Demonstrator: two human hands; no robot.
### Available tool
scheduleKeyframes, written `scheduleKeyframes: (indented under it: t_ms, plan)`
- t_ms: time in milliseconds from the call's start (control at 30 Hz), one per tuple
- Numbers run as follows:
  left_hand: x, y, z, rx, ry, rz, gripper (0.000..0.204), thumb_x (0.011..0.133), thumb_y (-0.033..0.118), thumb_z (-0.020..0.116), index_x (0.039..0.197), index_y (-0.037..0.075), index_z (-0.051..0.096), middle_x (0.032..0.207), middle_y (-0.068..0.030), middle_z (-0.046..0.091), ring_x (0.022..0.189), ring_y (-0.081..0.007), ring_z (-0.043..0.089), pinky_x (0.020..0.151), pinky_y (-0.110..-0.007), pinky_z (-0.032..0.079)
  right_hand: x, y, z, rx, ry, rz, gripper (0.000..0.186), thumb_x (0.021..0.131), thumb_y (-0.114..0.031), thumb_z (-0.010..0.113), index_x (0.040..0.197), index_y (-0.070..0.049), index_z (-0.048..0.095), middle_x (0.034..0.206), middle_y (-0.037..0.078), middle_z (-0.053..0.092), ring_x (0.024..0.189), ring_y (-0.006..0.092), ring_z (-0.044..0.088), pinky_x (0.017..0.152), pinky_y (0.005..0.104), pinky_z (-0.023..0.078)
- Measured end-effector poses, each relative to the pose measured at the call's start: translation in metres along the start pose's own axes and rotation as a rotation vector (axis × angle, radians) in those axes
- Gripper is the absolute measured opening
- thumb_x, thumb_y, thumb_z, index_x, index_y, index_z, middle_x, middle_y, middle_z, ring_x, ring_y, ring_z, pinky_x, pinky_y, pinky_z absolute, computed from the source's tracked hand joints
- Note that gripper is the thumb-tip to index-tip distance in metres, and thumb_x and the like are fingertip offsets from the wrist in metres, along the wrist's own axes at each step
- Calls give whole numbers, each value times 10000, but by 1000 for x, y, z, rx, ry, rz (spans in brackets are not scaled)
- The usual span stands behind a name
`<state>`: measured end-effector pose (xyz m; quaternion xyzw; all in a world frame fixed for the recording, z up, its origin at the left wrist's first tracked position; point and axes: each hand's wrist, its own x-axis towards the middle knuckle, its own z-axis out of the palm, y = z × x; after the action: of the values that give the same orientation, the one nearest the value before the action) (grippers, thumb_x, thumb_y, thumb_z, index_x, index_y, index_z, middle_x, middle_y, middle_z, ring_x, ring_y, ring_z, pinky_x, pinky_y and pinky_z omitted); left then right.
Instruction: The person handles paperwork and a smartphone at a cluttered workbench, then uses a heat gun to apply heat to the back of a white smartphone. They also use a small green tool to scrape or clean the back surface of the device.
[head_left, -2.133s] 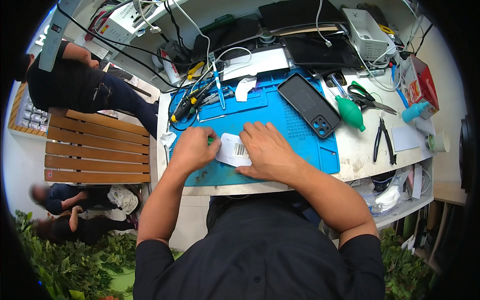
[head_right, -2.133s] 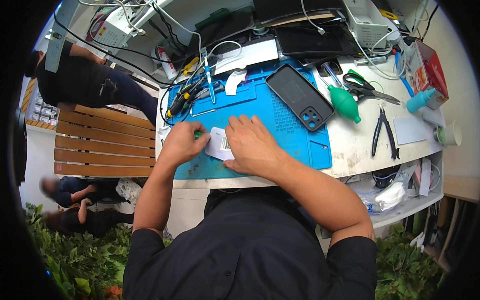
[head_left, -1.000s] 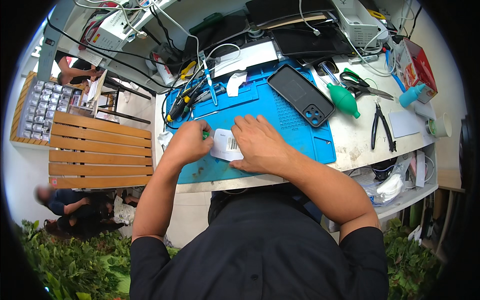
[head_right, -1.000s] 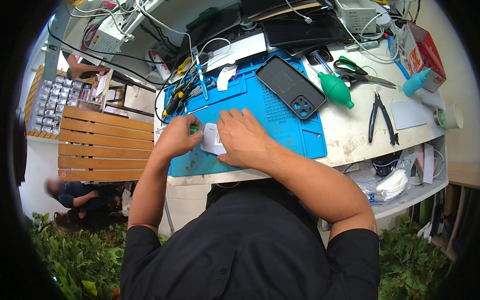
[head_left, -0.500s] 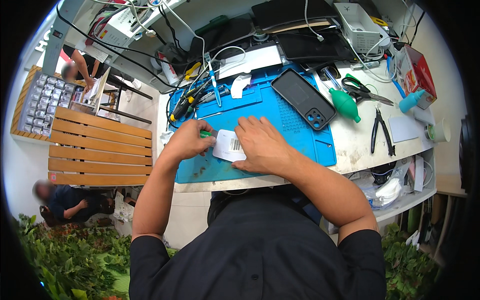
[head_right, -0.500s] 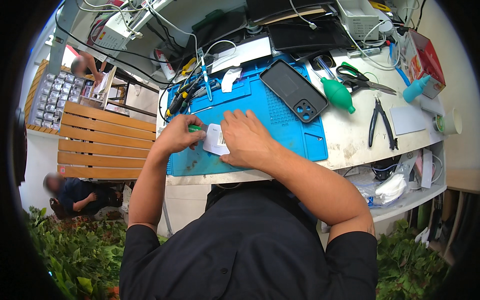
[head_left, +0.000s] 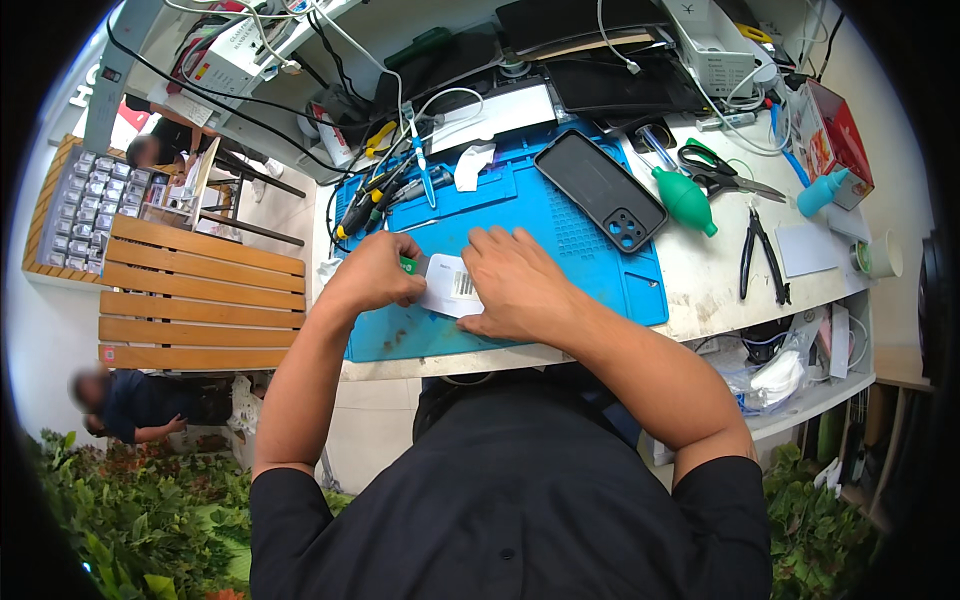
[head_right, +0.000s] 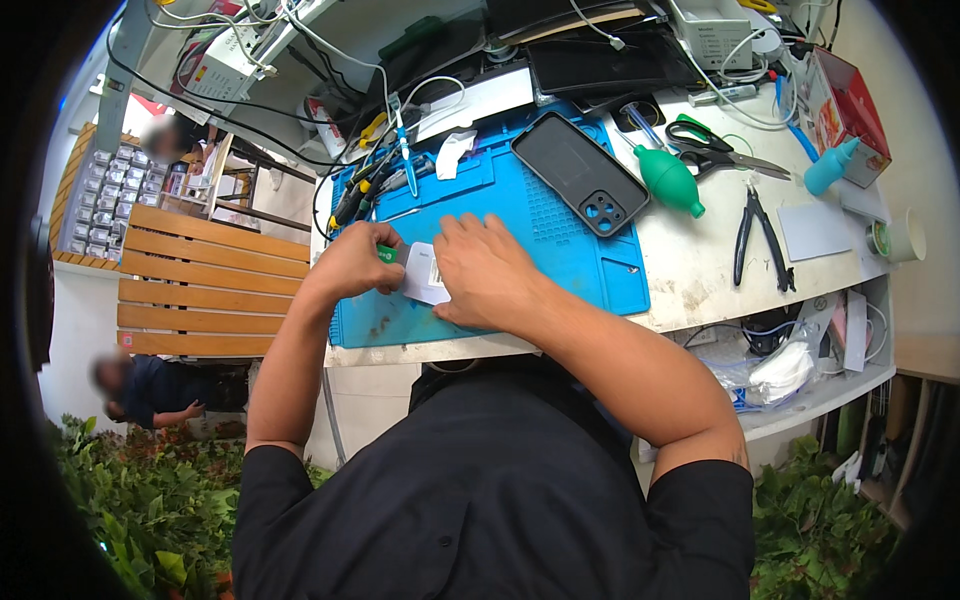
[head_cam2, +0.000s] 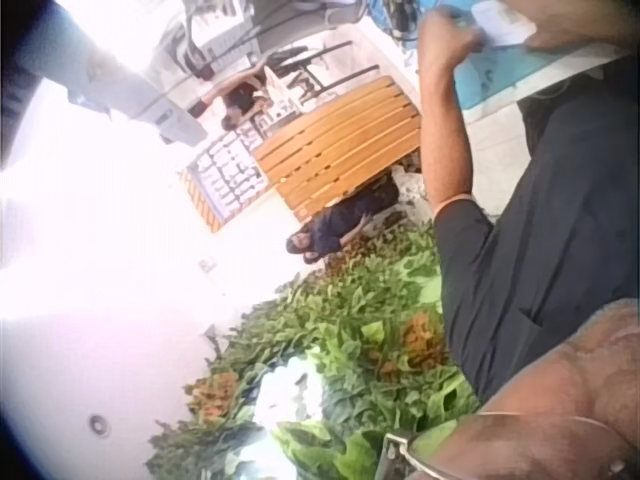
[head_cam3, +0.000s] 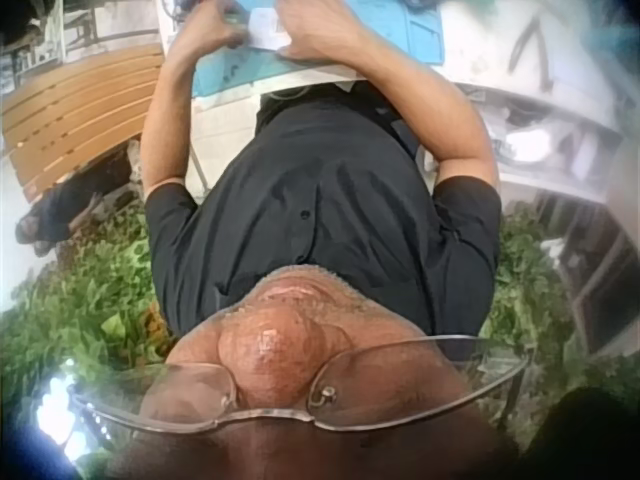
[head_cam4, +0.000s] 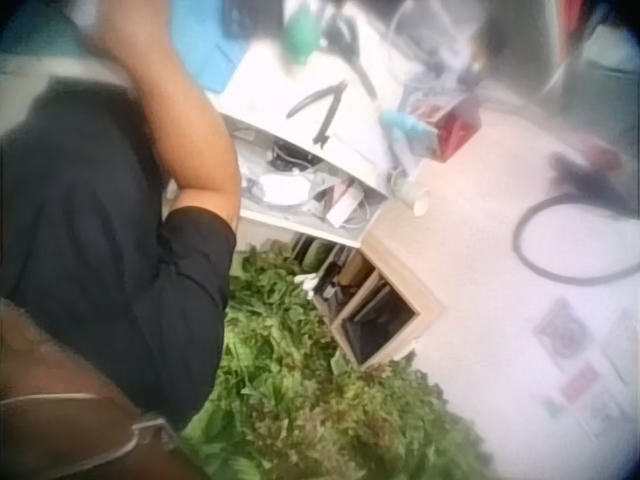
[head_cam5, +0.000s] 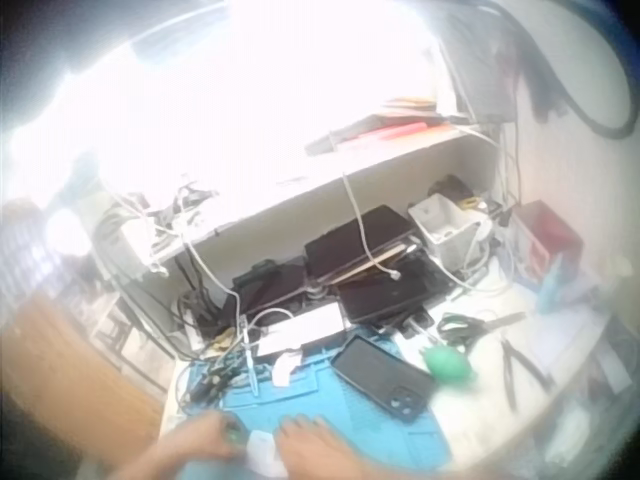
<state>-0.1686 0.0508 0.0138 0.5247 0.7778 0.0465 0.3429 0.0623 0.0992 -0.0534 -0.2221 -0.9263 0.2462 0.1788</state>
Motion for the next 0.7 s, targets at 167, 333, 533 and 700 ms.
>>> scheduleKeyframes:
  t_ms: [167, 333, 533, 700]
  plan:
    - [-2, 10, 4, 77, 48, -46, 280, 715, 60, 805, 963, -33, 712, 736, -105, 735, 639, -189, 760, 624, -321, 597, 0, 0, 0, -2, -5, -7, 600, 760, -416, 948, 1075, 36, 710, 1147, 179, 653, 1140, 349, 631, 973, 463, 495]
    - [0, 14, 14, 334, 172, -20, 346, 690, 127, 843, 984, -17, 729, 742, -131, 754, 657, -212, 769, 653, -332, 595, -1, 2, 3, -21, 4, -14, 613, 773, -429, 940, 1091, 46, 719, 1169, 187, 663, 1159, 354, 635, 986, 461, 498]
    - [-6, 21, 24, 404, 247, -14, 387, 675, 96, 864, 1020, -18, 730, 792, -165, 773, 662, -248, 778, 658, -376, 609, -2, 1, 4, -46, 7, -28, 624, 789, -442, 927, 1109, 54, 725, 1175, 190, 667, 1173, 357, 634, 995, 471, 497]
    - [-11, 41, 18, 251, 132, -211, 317, 703, 94, 835, 994, -4, 756, 964, -232, 785, 958, -392, 766, 870, -449, 609, -4, 4, 8, -57, 60, -56, 621, 790, -438, 918, 1113, 56, 725, 1171, 190, 665, 1171, 363, 630, 994, 483, 494]
